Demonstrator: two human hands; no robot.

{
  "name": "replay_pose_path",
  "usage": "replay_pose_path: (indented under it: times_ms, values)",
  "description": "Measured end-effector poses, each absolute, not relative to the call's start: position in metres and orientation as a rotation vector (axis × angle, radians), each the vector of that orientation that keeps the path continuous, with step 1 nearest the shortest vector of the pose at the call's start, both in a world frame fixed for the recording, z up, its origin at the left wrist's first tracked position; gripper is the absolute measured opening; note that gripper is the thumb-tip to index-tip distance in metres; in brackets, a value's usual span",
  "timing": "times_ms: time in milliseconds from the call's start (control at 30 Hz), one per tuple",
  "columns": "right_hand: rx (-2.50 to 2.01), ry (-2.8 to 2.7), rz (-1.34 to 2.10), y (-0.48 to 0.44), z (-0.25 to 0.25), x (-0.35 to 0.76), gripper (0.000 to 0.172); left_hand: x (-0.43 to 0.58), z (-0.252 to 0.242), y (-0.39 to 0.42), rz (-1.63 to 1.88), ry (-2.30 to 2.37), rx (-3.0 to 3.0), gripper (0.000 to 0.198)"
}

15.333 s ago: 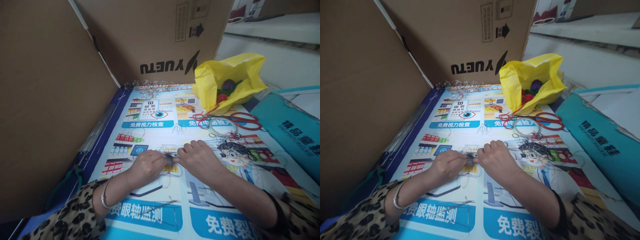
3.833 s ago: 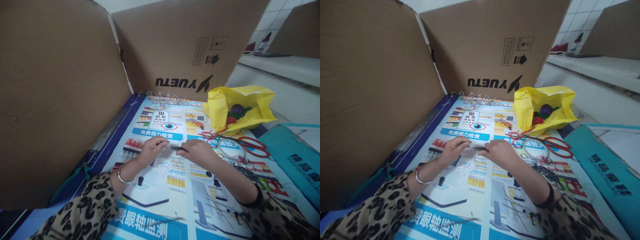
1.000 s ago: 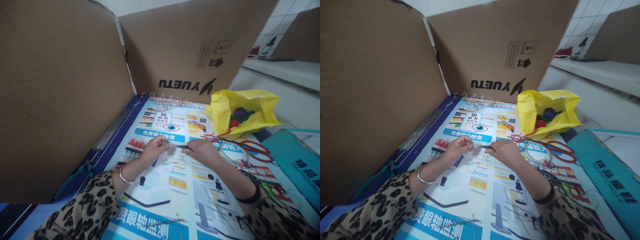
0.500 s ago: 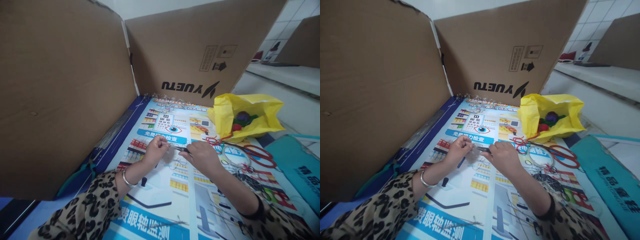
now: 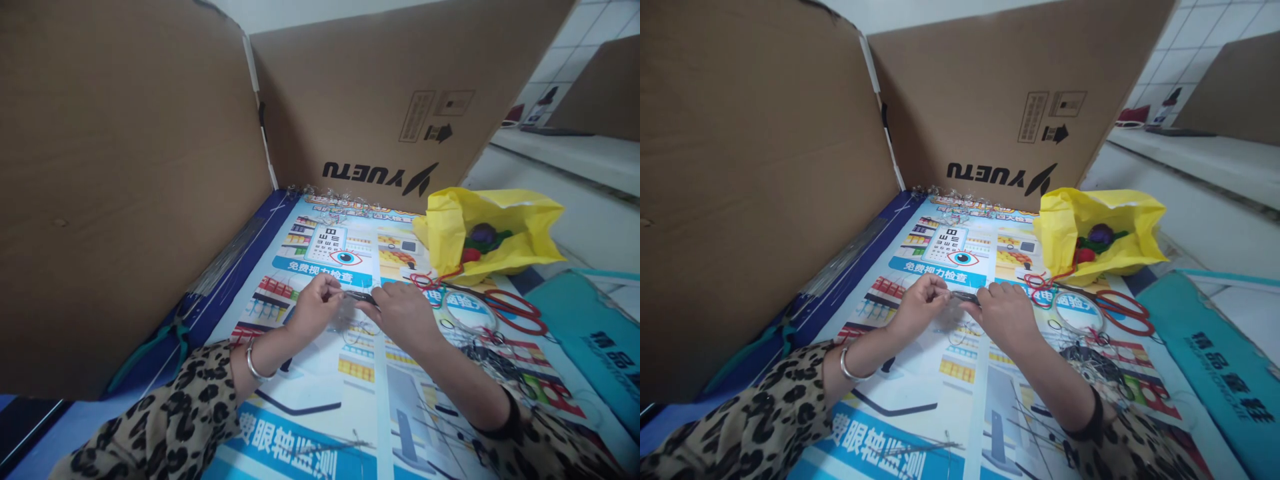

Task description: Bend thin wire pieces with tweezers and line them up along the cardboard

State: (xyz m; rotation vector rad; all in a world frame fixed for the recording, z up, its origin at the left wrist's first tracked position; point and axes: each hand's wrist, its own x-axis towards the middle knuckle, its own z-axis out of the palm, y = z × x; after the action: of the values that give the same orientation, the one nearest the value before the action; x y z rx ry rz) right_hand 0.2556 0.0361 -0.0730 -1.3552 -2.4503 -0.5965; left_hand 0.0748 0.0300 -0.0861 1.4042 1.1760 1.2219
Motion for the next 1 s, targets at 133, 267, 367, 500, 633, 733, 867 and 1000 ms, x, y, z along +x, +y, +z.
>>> replay_pose_path:
  times_ms: [133, 267, 367, 500, 633, 733, 867, 1000]
  values:
    - [-1.335, -2.438, -0.611, 0.0355, -0.0747, 0.2552, 0.044, 0.0757, -0.0868, 0.0287, 1.197, 1.212, 1.465, 0.013]
    - [-1.327, -2.437, -0.637, 0.0357, -0.0752, 0.2552, 0.045, 0.0764, -0.0882, 0.0281, 1.199, 1.253, 1.502, 0.013]
    - [-1.321, -2.435, -0.666, 0.0359, -0.0751, 0.2546, 0.045, 0.0768, -0.0881, 0.0276, 1.198, 1.269, 1.518, 0.012]
    - [-1.308, -2.442, -0.677, 0.0361, -0.0758, 0.2540, 0.045, 0.0767, -0.0880, 0.0271, 1.208, 1.290, 1.550, 0.011]
    - [-1.294, -2.451, -0.665, 0.0362, -0.0778, 0.2546, 0.046, 0.0765, -0.0887, 0.0266, 1.219, 1.298, 1.577, 0.009]
    - [-1.295, -2.451, -0.662, 0.0364, -0.0792, 0.2549, 0.047, 0.0768, -0.0891, 0.0262, 1.223, 1.318, 1.573, 0.010]
    - [-1.302, -2.449, -0.674, 0.0370, -0.0801, 0.2540, 0.048, 0.0769, -0.0903, 0.0268, 1.223, 1.338, 1.581, 0.009]
    - [-1.314, -2.470, -0.652, 0.0381, -0.0805, 0.2523, 0.048, 0.0762, -0.0923, 0.0272, 1.209, 1.345, 1.582, 0.010]
